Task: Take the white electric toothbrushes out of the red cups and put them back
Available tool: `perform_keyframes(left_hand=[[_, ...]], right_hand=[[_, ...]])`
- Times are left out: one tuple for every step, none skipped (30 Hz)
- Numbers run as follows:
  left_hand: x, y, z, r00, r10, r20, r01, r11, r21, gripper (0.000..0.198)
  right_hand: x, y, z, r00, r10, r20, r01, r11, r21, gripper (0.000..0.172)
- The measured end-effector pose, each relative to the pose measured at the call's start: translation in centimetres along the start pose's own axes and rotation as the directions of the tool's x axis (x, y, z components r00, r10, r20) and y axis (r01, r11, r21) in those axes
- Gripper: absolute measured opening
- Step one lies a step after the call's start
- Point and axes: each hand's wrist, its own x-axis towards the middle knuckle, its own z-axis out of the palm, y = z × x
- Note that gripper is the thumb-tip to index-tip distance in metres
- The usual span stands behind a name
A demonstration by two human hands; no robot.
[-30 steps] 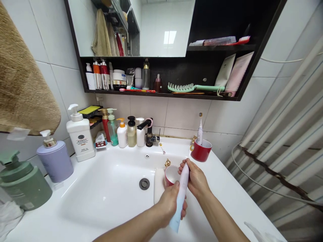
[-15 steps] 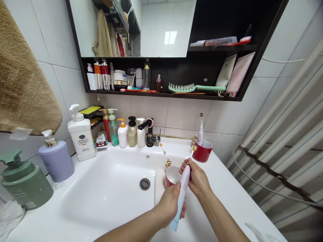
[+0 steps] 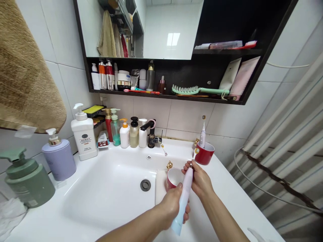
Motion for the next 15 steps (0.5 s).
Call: perform_keyframes(left_hand=[[0.0, -0.2, 0.0, 1.000, 0.003, 0.000, -0.003, 1.000, -0.003, 0.044], [0.0, -0.4, 0.0, 1.000, 0.014, 0.006, -0.014, 1.000, -0.005, 0.045], [0.0, -0.6, 0.1, 0.999, 0.033, 0.014, -0.033, 0.999, -0.011, 0.045], [0.0, -0.7, 0.1, 0.998, 0.053, 0.016, -0.052, 0.998, -0.028, 0.045], [0.1, -0.6, 0.0, 0.998, 0.069, 0.009, -0.068, 0.996, -0.062, 0.045], [0.1, -0.5, 0.0, 0.997, 0.073, -0.008, -0.074, 0.991, -0.113, 0.045], [0.1, -0.2, -0.1, 0.998, 0.060, -0.031, -0.065, 0.982, -0.176, 0.045], [0.1, 0.1, -0.3, 0.998, 0.034, -0.058, -0.047, 0.968, -0.245, 0.045], [0.2, 0.5, -0.4, 0.997, 0.007, -0.082, -0.032, 0.951, -0.307, 0.045], [0.3, 0.7, -0.6, 0.994, -0.017, -0.105, -0.021, 0.937, -0.350, 0.045], [0.4, 0.9, -0.7, 0.992, -0.031, -0.122, -0.017, 0.928, -0.373, 0.046], [0.6, 1.0, -0.8, 0.990, -0.040, -0.137, -0.015, 0.926, -0.378, 0.048], [0.9, 1.0, -0.9, 0.988, -0.043, -0.147, -0.015, 0.929, -0.369, 0.050], [1.2, 0.8, -0.9, 0.988, -0.039, -0.153, -0.017, 0.936, -0.352, 0.052], [1.5, 0.7, -1.0, 0.988, -0.033, -0.149, -0.019, 0.942, -0.336, 0.055]], right_hand=[[0.5, -0.2, -0.1, 0.998, -0.046, -0.030, 0.045, 0.999, -0.030, 0.013], [1.2, -0.5, -0.2, 0.992, -0.111, -0.065, 0.103, 0.987, -0.120, 0.014], [2.0, -0.8, -0.3, 0.979, -0.184, -0.089, 0.156, 0.954, -0.254, 0.015], [2.9, -1.0, -0.4, 0.964, -0.250, -0.091, 0.192, 0.890, -0.413, 0.017], [3.9, -1.0, -0.5, 0.955, -0.289, -0.061, 0.203, 0.793, -0.574, 0.018], [4.9, -0.9, -0.4, 0.955, -0.294, -0.029, 0.198, 0.709, -0.677, 0.017], [5.9, -0.6, -0.3, 0.959, -0.284, 0.002, 0.189, 0.632, -0.751, 0.016], [6.9, -0.2, 0.0, 0.962, -0.271, 0.018, 0.179, 0.581, -0.794, 0.014], [7.9, 0.3, 0.3, 0.964, -0.266, 0.021, 0.168, 0.545, -0.822, 0.011], [8.8, 1.0, 0.8, 0.962, -0.271, 0.023, 0.160, 0.495, -0.854, 0.008], [9.7, 1.6, 1.3, 0.960, -0.279, 0.025, 0.152, 0.443, -0.884, 0.007], [10.4, 2.1, 1.8, 0.958, -0.285, 0.028, 0.143, 0.392, -0.909, 0.008], [11.1, 2.6, 2.3, 0.957, -0.289, 0.032, 0.135, 0.344, -0.929, 0.011], [11.7, 3.0, 2.7, 0.956, -0.290, 0.036, 0.127, 0.301, -0.945, 0.014], [12.2, 3.3, 3.0, 0.957, -0.287, 0.041, 0.120, 0.264, -0.957, 0.017]])
